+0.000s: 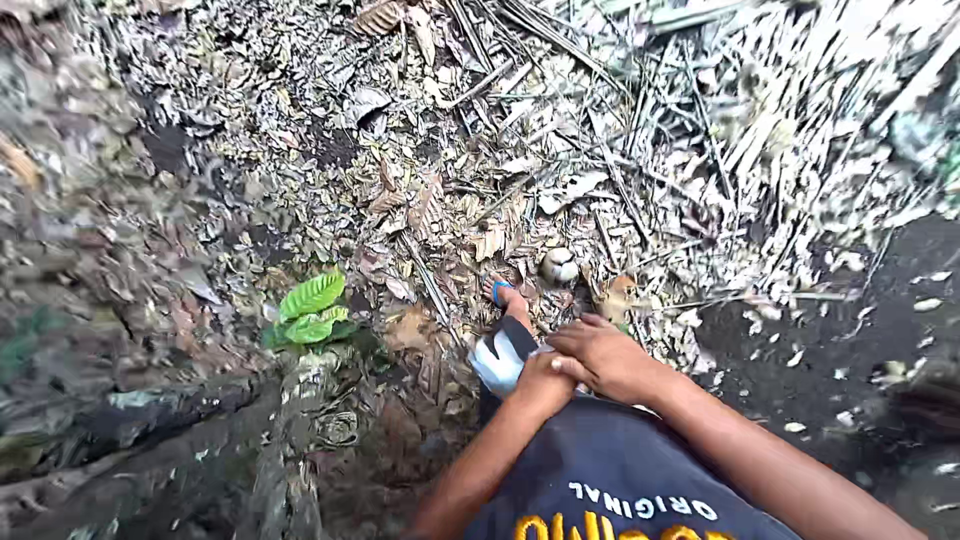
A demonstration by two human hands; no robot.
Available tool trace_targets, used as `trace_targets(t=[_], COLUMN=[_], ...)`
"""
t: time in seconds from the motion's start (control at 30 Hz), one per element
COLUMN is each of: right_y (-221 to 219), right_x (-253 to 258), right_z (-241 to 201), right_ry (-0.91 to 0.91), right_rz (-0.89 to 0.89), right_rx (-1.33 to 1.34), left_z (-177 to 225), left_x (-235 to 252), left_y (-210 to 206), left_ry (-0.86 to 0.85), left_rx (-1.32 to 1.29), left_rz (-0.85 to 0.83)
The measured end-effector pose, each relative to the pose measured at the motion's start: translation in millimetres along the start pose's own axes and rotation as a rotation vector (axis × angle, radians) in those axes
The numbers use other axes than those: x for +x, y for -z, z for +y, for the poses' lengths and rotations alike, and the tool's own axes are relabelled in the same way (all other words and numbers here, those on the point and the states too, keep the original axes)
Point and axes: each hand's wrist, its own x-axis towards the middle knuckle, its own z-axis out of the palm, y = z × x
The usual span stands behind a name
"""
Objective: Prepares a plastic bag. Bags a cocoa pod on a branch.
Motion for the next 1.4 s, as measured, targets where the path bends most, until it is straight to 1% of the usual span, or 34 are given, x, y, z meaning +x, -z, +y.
trace_targets(t=[0.07, 0.1, 0.13, 0.2, 0.23, 0.3, 0.37, 0.4, 0.5, 0.6, 0.73, 0.83, 0.87, 0.93, 1.03, 1.17, 1.2, 1.27, 1.33, 1.37, 1.4], right_y=[46, 72, 95, 131, 146, 170, 185, 192, 210, 234, 260, 290, 302, 320, 347, 353, 352, 348, 339, 334, 329], right_x=[48, 74, 95, 127, 142, 172, 200, 214, 256, 302, 368, 425, 441, 459, 489, 502, 503, 501, 493, 487, 481], right_z=[5, 5, 4, -8, -20, -57, -97, -116, -164, -192, -220, -247, -257, -269, -288, -313, -317, -323, -337, -347, -359], right_ry=[-0.136, -0.173, -0.189, -0.158, -0.119, -0.009, 0.123, 0.191, 0.362, 0.436, 0.54, 0.688, 0.712, 0.705, 0.729, 0.763, 0.767, 0.763, 0.772, 0.782, 0.808], right_rz=[-0.018, 0.018, 0.063, 0.164, 0.212, 0.235, 0.174, 0.134, 0.059, -0.007, -0.163, -0.269, -0.309, -0.387, -0.452, -0.495, -0.508, -0.555, -0.663, -0.745, -0.827], right_rx=[-0.028, -0.031, -0.02, 0.096, 0.188, 0.383, 0.502, 0.514, 0.452, 0.37, 0.382, 0.404, 0.409, 0.412, 0.357, 0.407, 0.416, 0.407, 0.398, 0.381, 0.355], left_z=[-18, -33, -50, -84, -98, -118, -128, -129, -128, -133, -142, -149, -150, -147, -143, -132, -128, -118, -104, -97, -90], left_x=[11, 16, 17, 10, 7, -1, -7, -9, -18, -23, -26, -23, -22, -22, -23, -33, -35, -42, -59, -69, -78], left_y=[60, 93, 119, 158, 177, 216, 249, 263, 301, 332, 371, 411, 422, 431, 452, 455, 454, 451, 444, 441, 438], left_ry=[0.107, 0.167, 0.225, 0.303, 0.279, 0.152, 0.018, -0.025, -0.062, -0.142, -0.1, -0.11, -0.112, -0.061, 0.0, 0.093, 0.149, 0.369, 0.587, 0.654, 0.68], left_rx=[-0.043, -0.119, -0.263, -0.658, -0.868, -1.25, -1.415, -1.441, -1.426, -1.399, -1.329, -1.341, -1.38, -1.474, -1.502, -1.426, -1.404, -1.349, -1.281, -1.257, -1.241], left_rz=[-0.053, -0.028, 0.059, 0.307, 0.428, 0.594, 0.715, 0.782, 0.963, 1.097, 1.239, 1.378, 1.429, 1.515, 1.699, 1.917, 1.949, 1.954, 1.897, 1.865, 1.843])
